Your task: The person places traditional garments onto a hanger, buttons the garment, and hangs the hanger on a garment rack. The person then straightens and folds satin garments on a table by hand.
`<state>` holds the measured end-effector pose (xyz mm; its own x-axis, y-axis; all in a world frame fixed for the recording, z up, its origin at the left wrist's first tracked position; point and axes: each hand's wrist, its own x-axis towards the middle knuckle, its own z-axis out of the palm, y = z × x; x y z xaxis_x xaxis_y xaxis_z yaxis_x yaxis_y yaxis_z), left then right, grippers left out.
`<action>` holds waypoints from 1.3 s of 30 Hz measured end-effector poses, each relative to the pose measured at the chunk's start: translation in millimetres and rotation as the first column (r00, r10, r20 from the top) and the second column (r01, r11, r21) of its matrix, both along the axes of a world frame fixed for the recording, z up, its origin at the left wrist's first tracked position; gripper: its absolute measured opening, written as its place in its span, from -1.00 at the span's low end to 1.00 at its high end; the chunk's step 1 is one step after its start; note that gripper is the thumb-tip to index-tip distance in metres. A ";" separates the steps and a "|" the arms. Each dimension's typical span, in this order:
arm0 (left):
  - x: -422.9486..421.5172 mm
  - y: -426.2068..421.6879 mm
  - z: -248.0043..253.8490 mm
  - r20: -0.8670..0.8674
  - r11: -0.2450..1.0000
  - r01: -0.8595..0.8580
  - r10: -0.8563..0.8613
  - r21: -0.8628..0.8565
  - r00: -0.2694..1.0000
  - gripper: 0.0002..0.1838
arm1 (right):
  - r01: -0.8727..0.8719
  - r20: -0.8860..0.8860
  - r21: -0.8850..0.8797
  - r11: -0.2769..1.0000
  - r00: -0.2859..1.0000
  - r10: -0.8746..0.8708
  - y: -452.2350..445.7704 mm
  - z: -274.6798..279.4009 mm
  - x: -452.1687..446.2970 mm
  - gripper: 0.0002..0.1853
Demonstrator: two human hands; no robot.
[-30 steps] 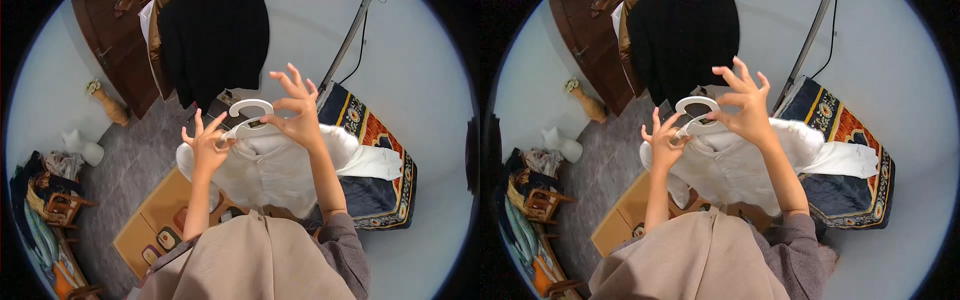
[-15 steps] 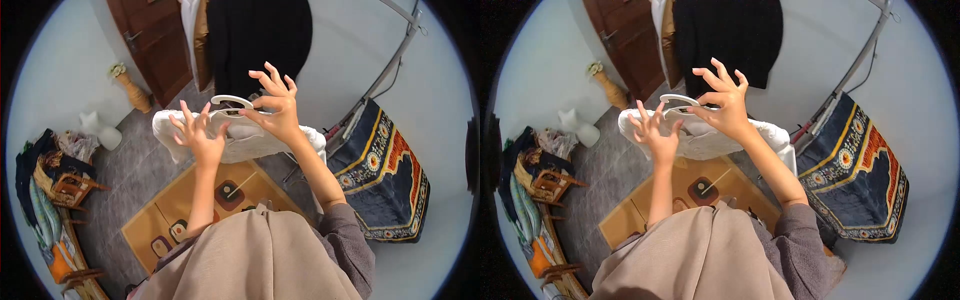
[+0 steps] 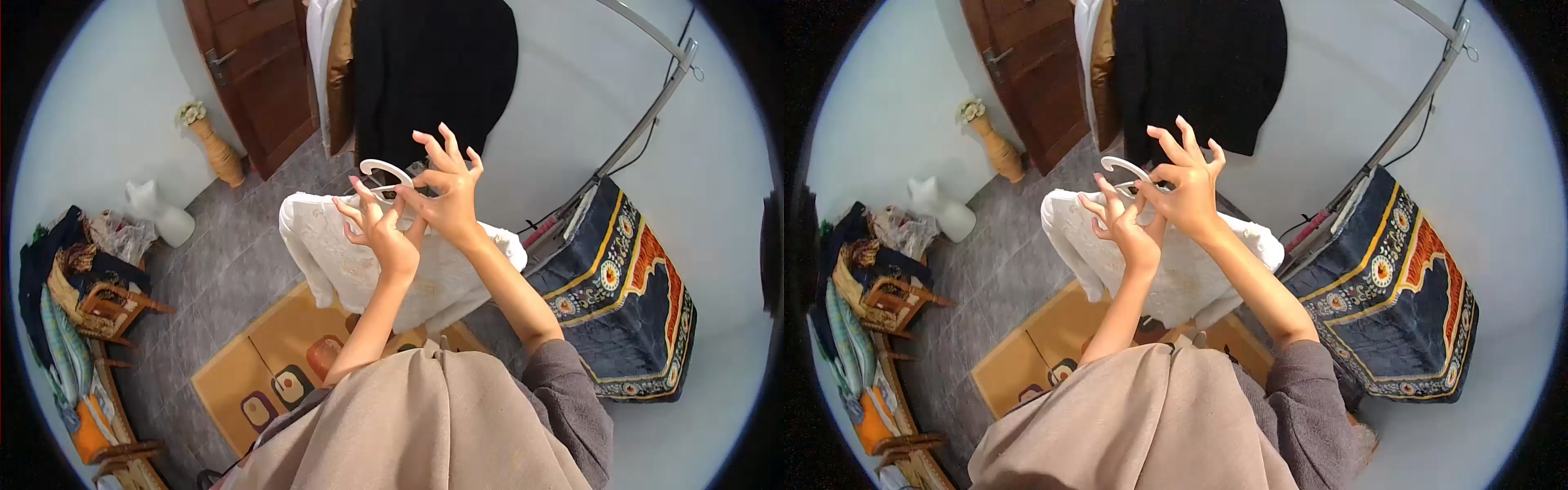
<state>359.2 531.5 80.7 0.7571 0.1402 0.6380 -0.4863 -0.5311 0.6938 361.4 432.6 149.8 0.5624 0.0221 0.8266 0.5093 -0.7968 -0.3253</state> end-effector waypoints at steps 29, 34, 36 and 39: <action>34.3 -79.9 18.9 0.115 0.798 0.291 -0.406 0.528 0.906 -0.87 | 0.555 0.108 -0.198 0.808 0.832 -0.544 -86.1 -19.7 -27.2 -0.85; 53.9 -82.4 39.1 0.187 0.788 0.294 -0.453 0.541 0.872 -0.88 | 0.599 0.180 -0.009 0.800 0.788 -0.589 -83.3 -20.7 -3.8 -0.90; 60.0 -84.7 49.4 0.232 0.803 0.277 -0.450 0.528 0.862 -0.88 | 0.604 0.186 0.055 0.795 0.776 -0.603 -83.6 -15.0 3.2 -0.90; 67.7 -89.9 68.2 0.238 0.804 0.307 -0.474 0.508 0.848 -0.88 | 0.605 0.212 0.110 0.788 0.761 -0.613 -88.2 0.3 14.4 -0.90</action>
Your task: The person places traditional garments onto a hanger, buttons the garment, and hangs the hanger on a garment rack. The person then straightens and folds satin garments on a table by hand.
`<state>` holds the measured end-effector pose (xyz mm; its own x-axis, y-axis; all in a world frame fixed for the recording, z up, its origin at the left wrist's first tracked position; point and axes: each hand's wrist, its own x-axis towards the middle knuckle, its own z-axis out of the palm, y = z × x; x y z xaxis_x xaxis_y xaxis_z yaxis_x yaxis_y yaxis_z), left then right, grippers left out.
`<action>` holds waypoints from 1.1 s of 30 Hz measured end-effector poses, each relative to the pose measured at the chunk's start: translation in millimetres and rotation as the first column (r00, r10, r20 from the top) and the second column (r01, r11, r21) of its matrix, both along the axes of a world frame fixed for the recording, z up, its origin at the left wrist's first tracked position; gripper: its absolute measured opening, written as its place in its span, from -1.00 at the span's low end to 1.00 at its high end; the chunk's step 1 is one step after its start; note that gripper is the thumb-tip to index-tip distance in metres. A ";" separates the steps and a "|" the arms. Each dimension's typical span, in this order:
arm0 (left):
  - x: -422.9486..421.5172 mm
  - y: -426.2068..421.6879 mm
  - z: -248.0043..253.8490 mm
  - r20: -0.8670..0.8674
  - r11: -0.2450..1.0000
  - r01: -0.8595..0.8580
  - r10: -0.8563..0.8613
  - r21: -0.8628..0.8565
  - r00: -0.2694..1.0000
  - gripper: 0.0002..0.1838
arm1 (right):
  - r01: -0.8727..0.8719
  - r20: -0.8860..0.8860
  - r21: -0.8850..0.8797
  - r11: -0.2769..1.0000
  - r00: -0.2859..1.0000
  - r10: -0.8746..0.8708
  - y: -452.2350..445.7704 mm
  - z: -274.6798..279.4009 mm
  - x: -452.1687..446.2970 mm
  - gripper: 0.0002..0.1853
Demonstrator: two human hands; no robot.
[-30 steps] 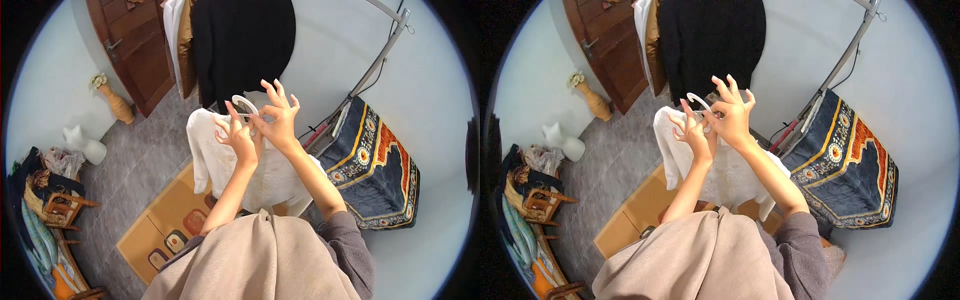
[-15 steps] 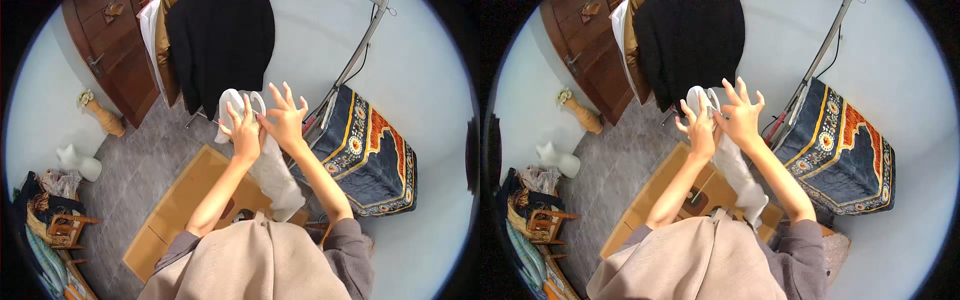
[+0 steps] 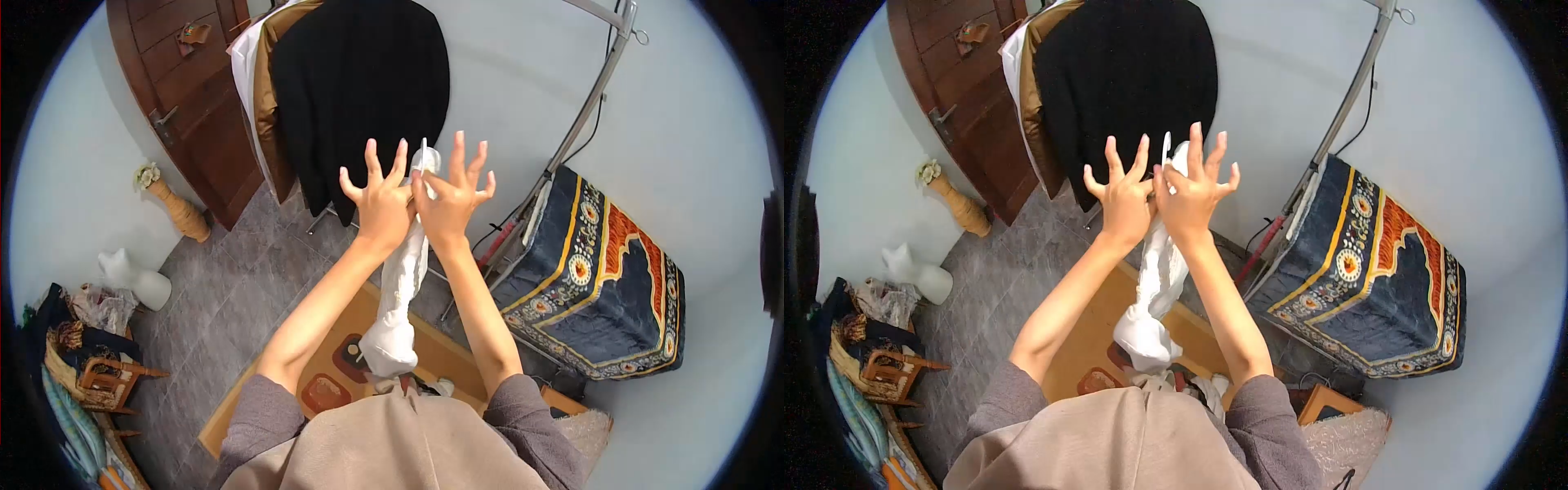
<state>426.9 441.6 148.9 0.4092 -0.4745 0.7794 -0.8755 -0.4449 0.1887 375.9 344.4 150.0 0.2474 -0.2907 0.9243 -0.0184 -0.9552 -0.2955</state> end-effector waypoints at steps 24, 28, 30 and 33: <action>159.8 -133.8 249.8 0.194 0.955 -0.146 0.199 -0.259 0.960 -0.56 | 0.097 0.346 -0.264 0.960 0.938 0.000 -139.7 254.2 160.1 -0.82; 172.9 -155.7 288.4 0.186 0.960 -0.149 0.196 -0.238 0.963 -0.32 | 0.224 0.431 -0.391 0.892 0.902 -0.038 -178.2 284.8 190.8 -0.83; 196.0 -172.4 297.2 0.264 0.964 -0.061 0.131 -0.258 0.956 -0.26 | 0.233 0.449 -0.397 0.888 0.893 -0.033 -191.4 297.9 204.1 -0.82; 211.1 -192.7 310.4 0.207 0.966 -0.087 0.140 -0.245 0.968 -0.25 | 0.272 0.458 -0.407 0.872 0.887 -0.063 -213.2 313.2 227.1 -0.82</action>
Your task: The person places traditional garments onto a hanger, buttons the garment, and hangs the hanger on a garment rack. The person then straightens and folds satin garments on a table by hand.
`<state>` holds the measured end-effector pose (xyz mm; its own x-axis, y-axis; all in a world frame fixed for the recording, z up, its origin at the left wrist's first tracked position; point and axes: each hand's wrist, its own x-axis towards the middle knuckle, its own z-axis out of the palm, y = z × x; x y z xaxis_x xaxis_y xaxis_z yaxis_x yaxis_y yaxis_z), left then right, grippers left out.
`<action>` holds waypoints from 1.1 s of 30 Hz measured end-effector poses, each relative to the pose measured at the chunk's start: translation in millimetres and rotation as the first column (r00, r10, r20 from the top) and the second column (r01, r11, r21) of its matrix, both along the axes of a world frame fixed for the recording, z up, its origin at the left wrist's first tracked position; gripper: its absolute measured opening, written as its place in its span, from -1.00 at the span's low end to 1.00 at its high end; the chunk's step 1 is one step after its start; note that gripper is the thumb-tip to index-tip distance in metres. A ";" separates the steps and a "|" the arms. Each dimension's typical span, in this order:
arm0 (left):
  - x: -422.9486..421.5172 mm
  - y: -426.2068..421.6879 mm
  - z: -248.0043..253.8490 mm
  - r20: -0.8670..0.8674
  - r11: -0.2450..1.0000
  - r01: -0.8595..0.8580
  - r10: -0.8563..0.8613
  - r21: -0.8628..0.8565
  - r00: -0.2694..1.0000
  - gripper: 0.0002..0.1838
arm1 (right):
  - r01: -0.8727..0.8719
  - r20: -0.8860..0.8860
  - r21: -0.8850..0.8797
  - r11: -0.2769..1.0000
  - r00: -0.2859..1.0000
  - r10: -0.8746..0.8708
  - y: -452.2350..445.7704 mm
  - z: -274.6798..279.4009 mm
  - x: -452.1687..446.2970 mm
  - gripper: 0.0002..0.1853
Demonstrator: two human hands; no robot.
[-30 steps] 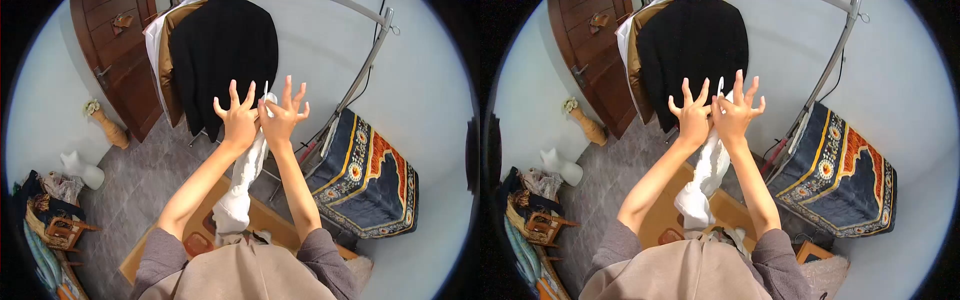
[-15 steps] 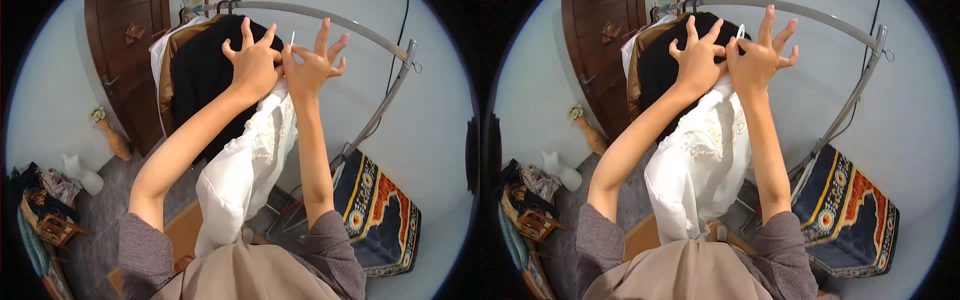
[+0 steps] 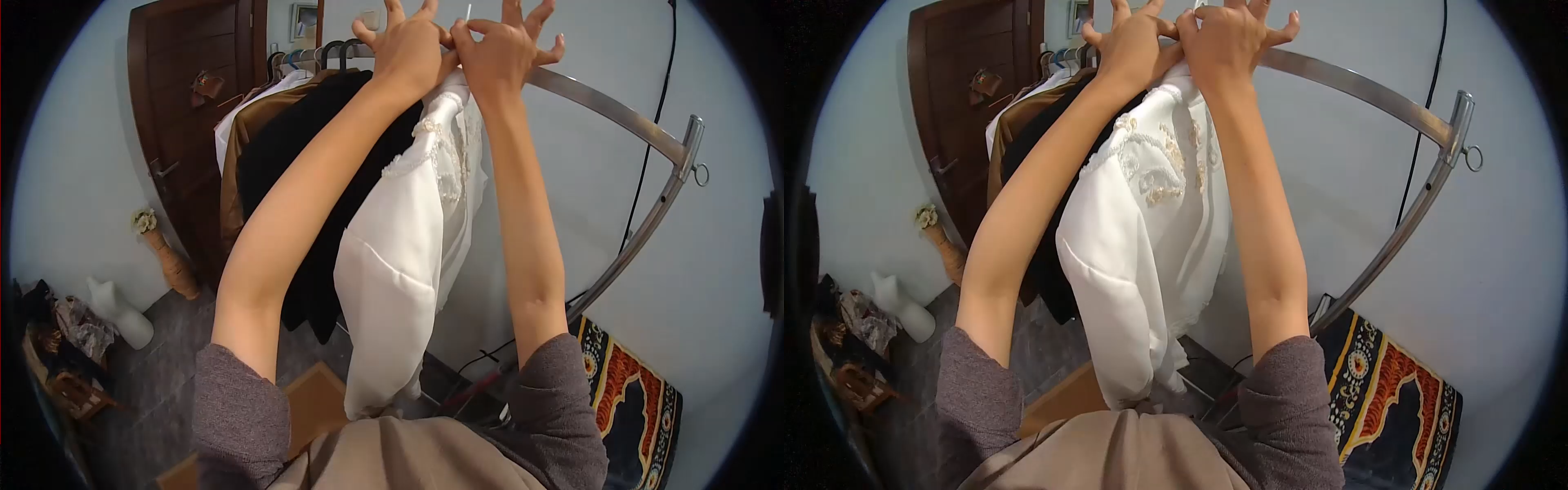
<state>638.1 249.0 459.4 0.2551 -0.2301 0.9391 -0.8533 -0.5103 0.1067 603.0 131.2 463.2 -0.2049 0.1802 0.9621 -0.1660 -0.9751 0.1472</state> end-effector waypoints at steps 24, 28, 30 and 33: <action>81.1 -0.3 -31.4 0.085 0.906 -0.173 0.152 0.385 0.985 -0.68 | -0.014 -0.086 -0.073 0.997 0.996 0.008 -26.4 -110.5 65.2 -0.64; 33.0 58.0 -58.3 0.190 0.864 -0.103 0.009 0.493 0.982 -0.53 | -0.333 -0.155 0.446 0.831 0.886 0.438 -12.2 -222.5 46.9 -0.56; -7.8 78.5 -67.5 0.288 0.803 -0.230 0.076 0.550 0.955 -0.47 | -0.419 -0.041 0.686 0.594 0.793 0.607 0.3 -249.3 45.5 -0.50; -50.5 92.8 -80.2 0.368 0.701 -0.398 0.205 0.592 0.907 -0.42 | -0.476 -0.021 0.687 0.549 0.742 0.670 32.3 -270.2 42.7 -0.43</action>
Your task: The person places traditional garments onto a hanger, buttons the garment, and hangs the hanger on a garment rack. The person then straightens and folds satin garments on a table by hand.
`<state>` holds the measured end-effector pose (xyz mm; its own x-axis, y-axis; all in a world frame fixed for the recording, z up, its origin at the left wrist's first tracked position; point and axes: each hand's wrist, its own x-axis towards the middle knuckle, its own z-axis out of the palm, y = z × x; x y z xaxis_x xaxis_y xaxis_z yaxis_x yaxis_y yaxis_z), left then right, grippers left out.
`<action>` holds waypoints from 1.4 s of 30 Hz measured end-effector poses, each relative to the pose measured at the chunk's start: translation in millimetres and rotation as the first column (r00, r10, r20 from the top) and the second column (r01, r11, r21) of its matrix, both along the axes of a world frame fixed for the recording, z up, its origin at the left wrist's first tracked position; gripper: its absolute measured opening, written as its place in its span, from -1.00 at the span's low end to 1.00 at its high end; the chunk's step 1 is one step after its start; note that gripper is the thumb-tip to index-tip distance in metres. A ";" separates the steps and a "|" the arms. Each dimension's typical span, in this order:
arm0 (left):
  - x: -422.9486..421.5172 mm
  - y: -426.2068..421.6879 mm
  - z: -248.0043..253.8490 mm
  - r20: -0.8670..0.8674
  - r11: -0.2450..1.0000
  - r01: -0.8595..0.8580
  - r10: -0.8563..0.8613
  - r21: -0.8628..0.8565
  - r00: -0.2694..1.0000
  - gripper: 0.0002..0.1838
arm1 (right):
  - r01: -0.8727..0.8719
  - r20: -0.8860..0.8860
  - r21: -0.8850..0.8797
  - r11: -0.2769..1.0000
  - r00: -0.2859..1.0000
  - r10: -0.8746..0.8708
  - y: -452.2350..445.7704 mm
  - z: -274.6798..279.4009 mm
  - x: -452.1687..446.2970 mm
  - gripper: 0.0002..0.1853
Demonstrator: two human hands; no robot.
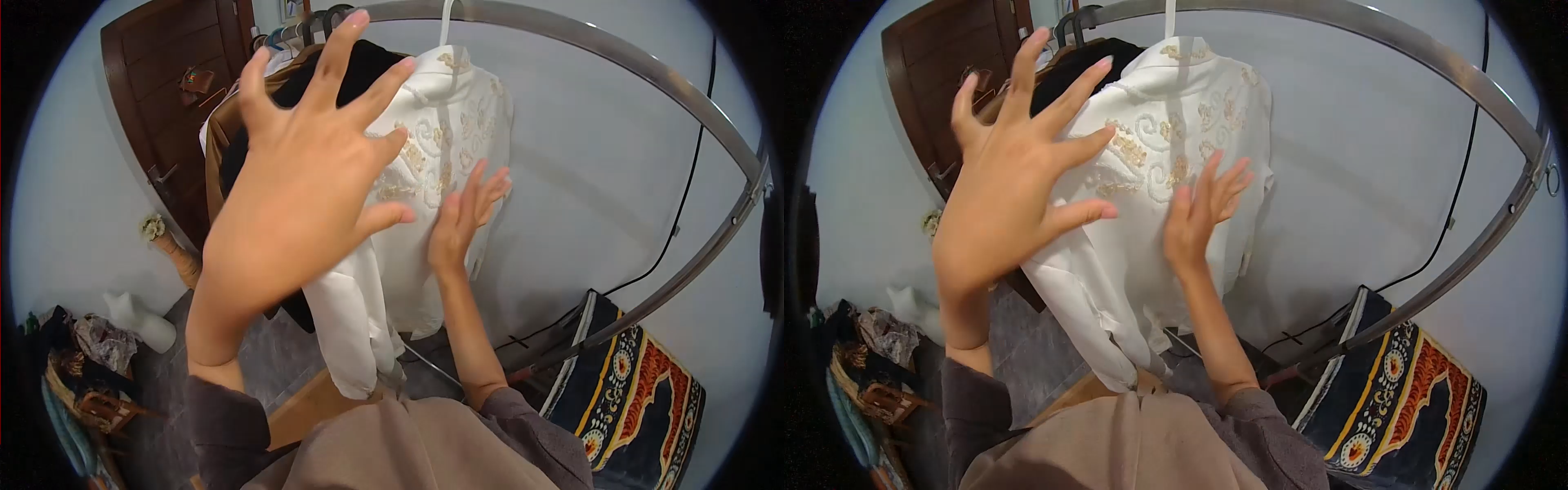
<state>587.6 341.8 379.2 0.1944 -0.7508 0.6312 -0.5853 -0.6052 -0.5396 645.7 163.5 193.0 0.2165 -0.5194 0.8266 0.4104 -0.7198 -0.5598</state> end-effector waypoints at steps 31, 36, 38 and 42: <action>47.2 43.1 -236.6 -0.174 0.871 0.115 -0.035 0.478 0.984 -0.90 | 0.481 -0.787 0.299 0.824 0.613 -0.072 -55.5 -203.9 46.7 -0.32; 39.7 46.4 -239.1 -0.128 0.889 0.169 -0.126 0.425 0.984 -0.76 | 0.163 -0.257 -0.367 0.916 0.928 -0.268 42.5 -201.9 -0.2 -0.40; 35.7 48.8 -246.3 -0.105 0.889 0.231 -0.206 0.395 0.973 -0.75 | 0.232 -0.613 0.052 0.971 0.776 -0.152 25.8 -233.8 23.5 -0.41; 30.2 50.6 -245.1 -0.121 0.901 0.179 -0.143 0.395 0.982 -0.72 | 0.506 -0.811 0.506 0.698 0.555 0.186 -8.6 -259.7 20.6 -0.43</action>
